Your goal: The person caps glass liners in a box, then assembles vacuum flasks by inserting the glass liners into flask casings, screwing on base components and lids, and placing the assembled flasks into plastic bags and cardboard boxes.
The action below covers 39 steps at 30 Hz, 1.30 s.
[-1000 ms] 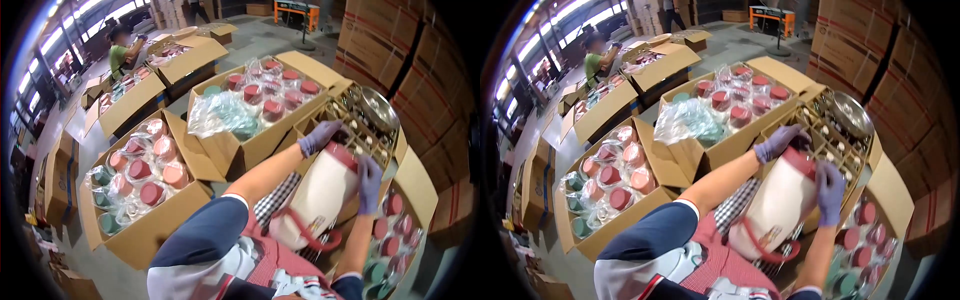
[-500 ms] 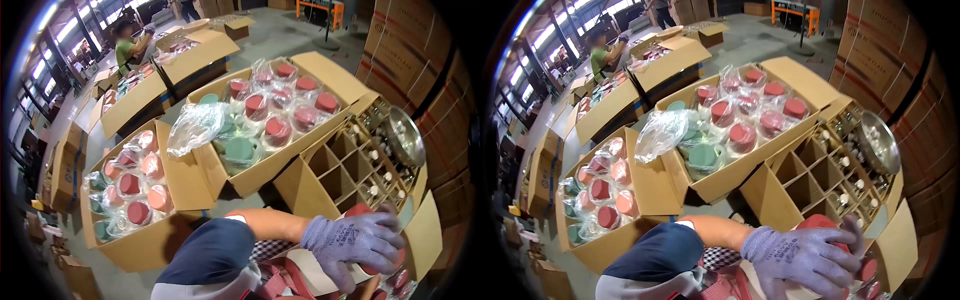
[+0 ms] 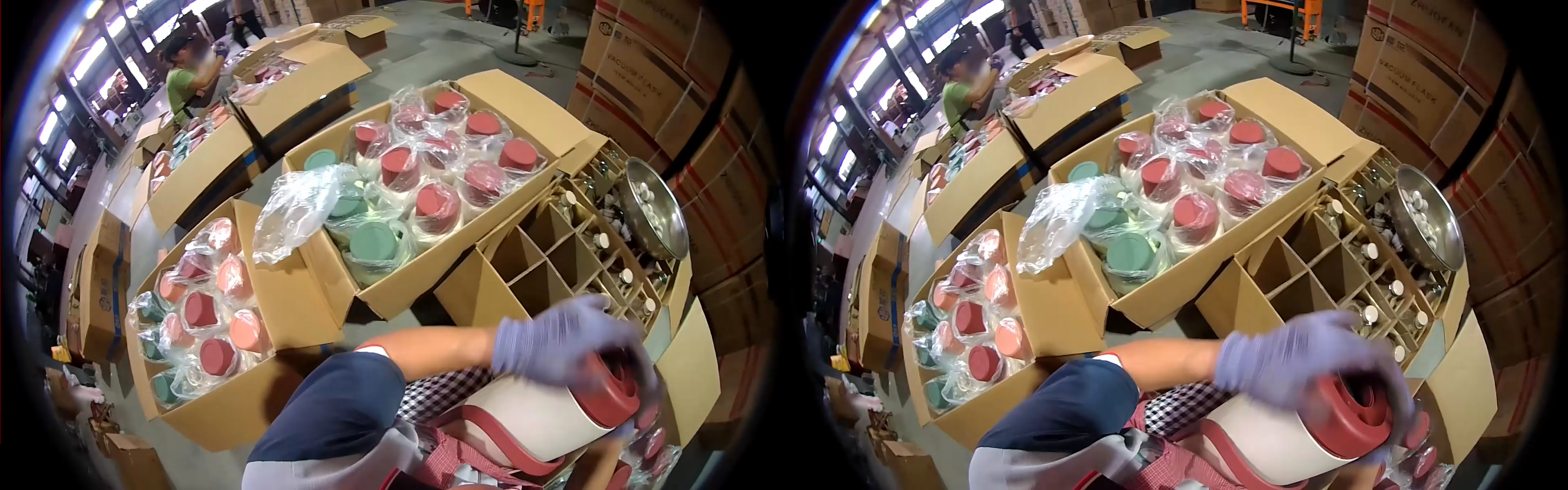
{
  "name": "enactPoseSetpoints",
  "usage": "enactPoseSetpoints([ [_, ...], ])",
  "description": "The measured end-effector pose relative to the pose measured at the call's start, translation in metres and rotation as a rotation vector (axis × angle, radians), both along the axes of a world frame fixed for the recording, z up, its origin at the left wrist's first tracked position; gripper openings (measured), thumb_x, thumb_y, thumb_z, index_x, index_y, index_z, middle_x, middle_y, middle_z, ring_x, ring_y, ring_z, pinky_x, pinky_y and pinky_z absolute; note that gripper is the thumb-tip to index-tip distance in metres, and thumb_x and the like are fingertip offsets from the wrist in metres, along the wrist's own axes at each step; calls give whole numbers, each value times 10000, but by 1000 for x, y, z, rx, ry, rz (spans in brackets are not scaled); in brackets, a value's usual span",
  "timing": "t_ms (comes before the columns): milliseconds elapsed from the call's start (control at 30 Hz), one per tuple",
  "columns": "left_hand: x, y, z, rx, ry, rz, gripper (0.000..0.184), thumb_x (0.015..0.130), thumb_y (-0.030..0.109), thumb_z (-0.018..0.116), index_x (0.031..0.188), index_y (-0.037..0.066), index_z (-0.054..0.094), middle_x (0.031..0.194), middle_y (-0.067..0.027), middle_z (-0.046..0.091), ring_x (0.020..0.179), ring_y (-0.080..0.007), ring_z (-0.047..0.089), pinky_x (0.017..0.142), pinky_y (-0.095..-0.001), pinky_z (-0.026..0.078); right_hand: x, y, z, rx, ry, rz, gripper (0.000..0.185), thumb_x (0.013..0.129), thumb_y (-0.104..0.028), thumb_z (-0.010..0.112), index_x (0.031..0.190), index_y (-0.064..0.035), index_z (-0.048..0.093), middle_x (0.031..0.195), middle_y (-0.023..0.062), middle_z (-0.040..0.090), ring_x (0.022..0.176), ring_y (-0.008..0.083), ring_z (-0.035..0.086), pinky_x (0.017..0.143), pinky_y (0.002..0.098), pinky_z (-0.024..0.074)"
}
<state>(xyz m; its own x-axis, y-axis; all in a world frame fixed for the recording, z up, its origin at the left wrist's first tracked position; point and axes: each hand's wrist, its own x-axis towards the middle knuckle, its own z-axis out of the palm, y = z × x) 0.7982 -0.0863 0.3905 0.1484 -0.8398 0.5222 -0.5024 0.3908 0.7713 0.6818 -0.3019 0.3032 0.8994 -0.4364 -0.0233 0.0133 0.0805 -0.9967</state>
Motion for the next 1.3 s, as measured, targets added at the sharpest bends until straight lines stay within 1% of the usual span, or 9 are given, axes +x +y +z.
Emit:
enactPoseSetpoints([
  [167, 15, 13, -63, -43, -22, 120, 521, 886, 258, 644, 1328, 9, 524, 1362, -185, 512, 1264, -326, 494, 1103, -437, 348, -4, -13, 37, 153, -18, -324, 661, 983, -562, 371, 1055, 30, 655, 977, 170, 687, 988, 291, 651, 1094, 453, 381],
  [267, 6, -15, -39, 100, 159, 271, 390, 866, 171, 586, 1224, 21, 610, 1209, -204, 609, 1167, -339, 585, 1033, -418, 424, -15, -11, 49, -655, -237, 254, 294, 953, -154, 477, 1045, 27, 690, 1117, 158, 685, 1084, 306, 647, 994, 380, 482],
  [333, -8, -13, -8, -37, -364, 148, 429, 912, 237, 568, 1268, -4, 576, 1279, -183, 597, 1202, -326, 568, 1075, -411, 391, -7, -30, 15, -590, -257, 220, 394, 972, -253, 425, 1078, 22, 686, 1117, 157, 685, 1069, 297, 650, 997, 374, 477],
  [533, -14, -26, -27, 251, 279, 545, 522, 980, 245, 466, 1417, -38, 428, 1399, -194, 506, 1292, -275, 497, 1109, -387, 366, -8, -43, 52, -606, -372, 463, 485, 1009, -327, 364, 1148, 25, 667, 1159, 157, 672, 1089, 222, 639, 1001, 339, 464],
  [867, 53, -50, -39, 41, -67, 355, 406, 1001, 270, 412, 1259, -11, 554, 1209, -182, 620, 1096, -284, 614, 978, -392, 473, 49, -59, -9, 551, -205, 211, 858, 945, -733, 246, 1112, -19, 691, 1089, 120, 698, 1071, 218, 640, 962, 345, 493],
  [1000, 150, -85, -83, -152, 1072, -147, 462, 1058, 305, 323, 1324, -21, 512, 1299, -150, 593, 1189, -272, 567, 1051, -423, 458, 49, -112, -63, -109, -261, -357, 580, 977, -557, 487, 1004, -17, 697, 937, 116, 712, 865, 183, 675, 838, 332, 534],
  [1033, 149, -100, -93, -152, 921, 479, 486, 1043, 331, 351, 1361, -9, 492, 1313, -163, 589, 1207, -289, 564, 1078, -449, 433, 47, -118, -88, -285, -84, -328, 487, 965, -486, 536, 984, -26, 694, 912, 132, 702, 844, 209, 674, 796, 343, 527],
  [1133, 208, -90, -211, 7, 1078, 367, 363, 1028, 280, 409, 1250, 41, 568, 1264, -111, 616, 1152, -240, 584, 1031, -389, 463, 25, -134, -136, -789, 387, -213, 301, 895, -280, 638, 1044, -23, 688, 958, 148, 710, 891, 262, 691, 810, 352, 522],
  [1300, 206, -46, -290, 392, -657, 1022, 138, 885, 158, 560, 937, 56, 638, 856, -160, 619, 846, -302, 605, 756, -407, 488, -28, -192, -256, -1160, 419, 1, 516, 757, -36, 679, 1264, -61, 589, 1232, 221, 584, 1125, 405, 573, 954, 432, 499],
])
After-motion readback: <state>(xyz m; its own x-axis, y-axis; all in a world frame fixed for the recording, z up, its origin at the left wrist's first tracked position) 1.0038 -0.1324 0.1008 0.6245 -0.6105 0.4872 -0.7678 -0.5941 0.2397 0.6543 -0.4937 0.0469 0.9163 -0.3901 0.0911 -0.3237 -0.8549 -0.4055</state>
